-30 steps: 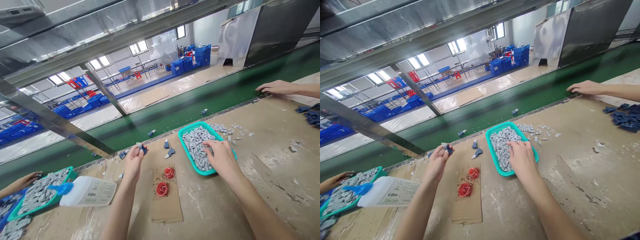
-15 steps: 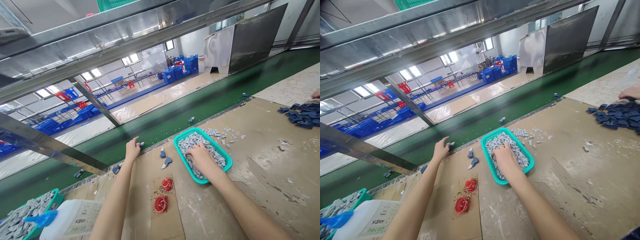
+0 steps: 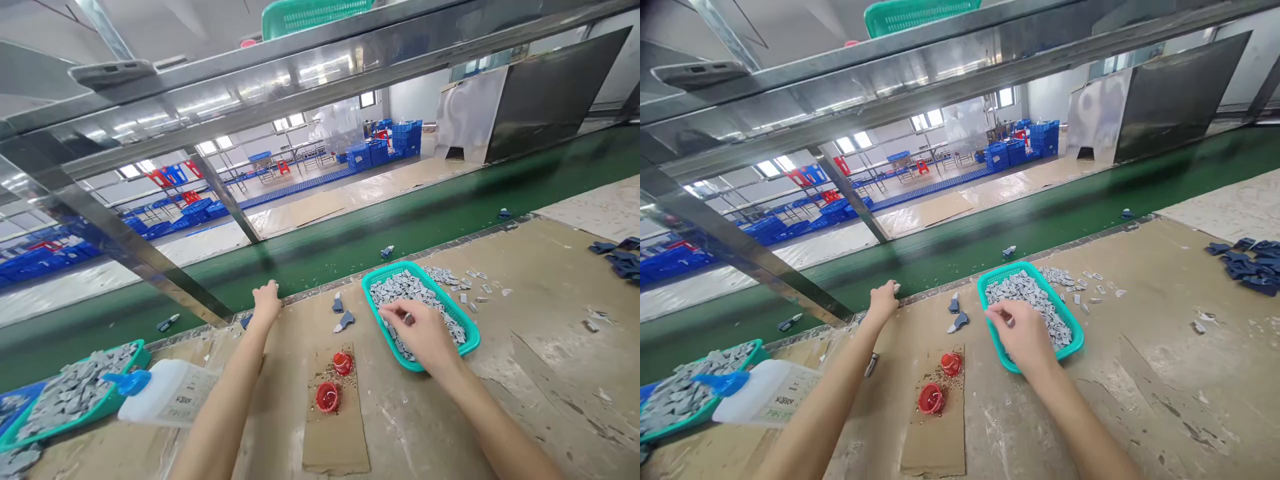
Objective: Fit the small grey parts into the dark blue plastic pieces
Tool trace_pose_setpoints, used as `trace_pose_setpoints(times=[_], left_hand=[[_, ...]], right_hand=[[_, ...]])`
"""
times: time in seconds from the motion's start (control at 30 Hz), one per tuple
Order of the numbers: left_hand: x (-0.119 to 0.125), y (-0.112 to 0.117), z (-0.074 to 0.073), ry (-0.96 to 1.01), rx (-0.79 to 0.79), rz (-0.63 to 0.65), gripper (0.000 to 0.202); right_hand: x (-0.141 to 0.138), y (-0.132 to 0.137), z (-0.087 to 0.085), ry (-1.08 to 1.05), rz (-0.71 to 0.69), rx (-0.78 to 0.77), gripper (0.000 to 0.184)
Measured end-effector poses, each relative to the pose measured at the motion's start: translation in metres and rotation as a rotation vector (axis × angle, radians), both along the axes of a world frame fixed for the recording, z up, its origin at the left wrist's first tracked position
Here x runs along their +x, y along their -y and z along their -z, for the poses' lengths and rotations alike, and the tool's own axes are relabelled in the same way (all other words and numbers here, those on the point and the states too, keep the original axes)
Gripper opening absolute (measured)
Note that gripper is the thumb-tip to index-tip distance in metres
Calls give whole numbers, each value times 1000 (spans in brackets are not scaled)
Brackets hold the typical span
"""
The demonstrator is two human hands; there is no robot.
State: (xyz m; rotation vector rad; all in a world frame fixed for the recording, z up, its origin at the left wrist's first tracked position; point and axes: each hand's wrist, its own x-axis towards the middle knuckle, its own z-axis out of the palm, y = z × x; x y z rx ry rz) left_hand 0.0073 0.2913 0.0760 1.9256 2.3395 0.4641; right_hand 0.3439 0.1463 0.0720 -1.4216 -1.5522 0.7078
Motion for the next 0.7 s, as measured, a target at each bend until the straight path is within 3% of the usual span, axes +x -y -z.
trace_pose_setpoints(times=[0.13, 0.23, 0.3, 0.37, 0.5, 0.6, 0.7], left_hand=[[7, 36, -11, 196, 78, 25, 36], [14, 88, -15, 388, 124, 60, 37], [19, 132, -16, 514, 138, 75, 40], [24, 179, -15, 661, 151, 44, 46], [34, 253, -5, 1047, 222, -217, 50], [43, 282, 4, 1170, 252, -327, 48], [52, 292, 7, 1258, 281, -359, 49]], right_hand=[[-26, 32, -7, -313, -233, -153, 23], [-48, 49, -5, -469, -450, -313, 27], [-57, 54, -2, -575, -521, -415, 25], [-61, 55, 2, -634, -513, -499, 27], [-63, 51, 12, -613, -449, -566, 29], [-67, 50, 18, -622, -421, -548, 29], [-72, 50, 23, -627, -363, -503, 30]])
